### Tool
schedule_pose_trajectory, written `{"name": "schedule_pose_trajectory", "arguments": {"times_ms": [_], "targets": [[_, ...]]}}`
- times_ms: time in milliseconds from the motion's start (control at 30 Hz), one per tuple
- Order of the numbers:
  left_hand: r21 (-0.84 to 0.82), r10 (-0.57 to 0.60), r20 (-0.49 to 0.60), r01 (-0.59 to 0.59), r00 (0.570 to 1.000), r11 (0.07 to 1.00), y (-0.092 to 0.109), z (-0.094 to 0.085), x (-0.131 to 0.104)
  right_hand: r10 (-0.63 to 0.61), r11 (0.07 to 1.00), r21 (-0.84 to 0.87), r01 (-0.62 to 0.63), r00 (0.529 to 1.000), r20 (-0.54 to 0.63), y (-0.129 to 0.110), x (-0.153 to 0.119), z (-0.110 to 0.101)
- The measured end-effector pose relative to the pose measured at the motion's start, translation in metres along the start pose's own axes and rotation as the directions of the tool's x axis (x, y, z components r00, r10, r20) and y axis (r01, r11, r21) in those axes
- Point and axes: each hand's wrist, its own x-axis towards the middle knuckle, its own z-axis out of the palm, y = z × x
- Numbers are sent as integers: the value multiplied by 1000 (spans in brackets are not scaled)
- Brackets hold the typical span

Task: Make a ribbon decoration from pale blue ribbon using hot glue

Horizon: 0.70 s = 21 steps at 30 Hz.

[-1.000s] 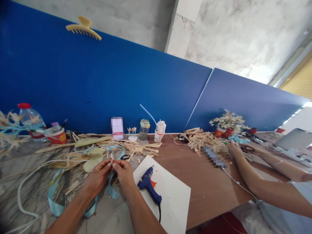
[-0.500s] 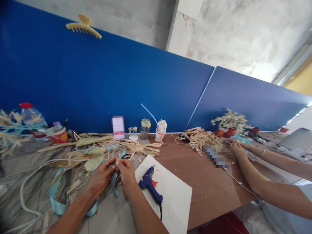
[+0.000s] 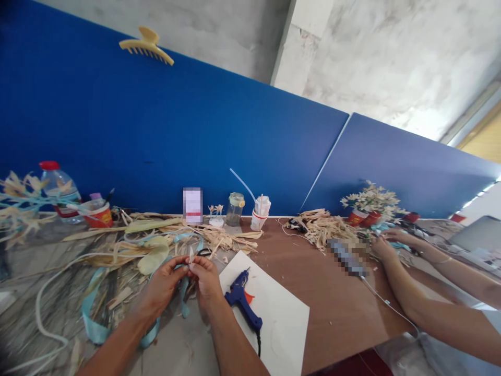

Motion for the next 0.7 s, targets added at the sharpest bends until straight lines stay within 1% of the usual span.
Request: {"name": "schedule_pose_trajectory", "arguments": {"times_ms": [67,167,267,333,400,500,600,700], "targets": [[2,10,26,-10,1000,1000,2,1,-1,-8,1000,-13,8,1000,-8,1,1,-2],[16,23,18,-23,1000,1000,7,3,-4,-30,997,-73,28,999,-22,4,4,-4],[11,14,17,-14,1000,1000,12,5,-6,-77,978,-196,66,996,-47,5,6,-6],[25,19,13,-19,1000,1000,14,5,-7,-136,941,-320,108,989,-66,5,6,-6],[58,48,-14,-47,999,997,15,4,-7,-225,865,-472,168,972,-66,3,4,-6],[100,98,-59,-92,993,991,14,2,-5,-372,700,-663,265,928,-21,1,-1,-4],[103,110,-71,-103,991,989,10,0,-2,-450,566,-761,318,892,37,0,-4,-4],[42,71,-49,-69,996,997,8,-1,-1,-462,515,-792,328,884,65,2,-4,-4]]}}
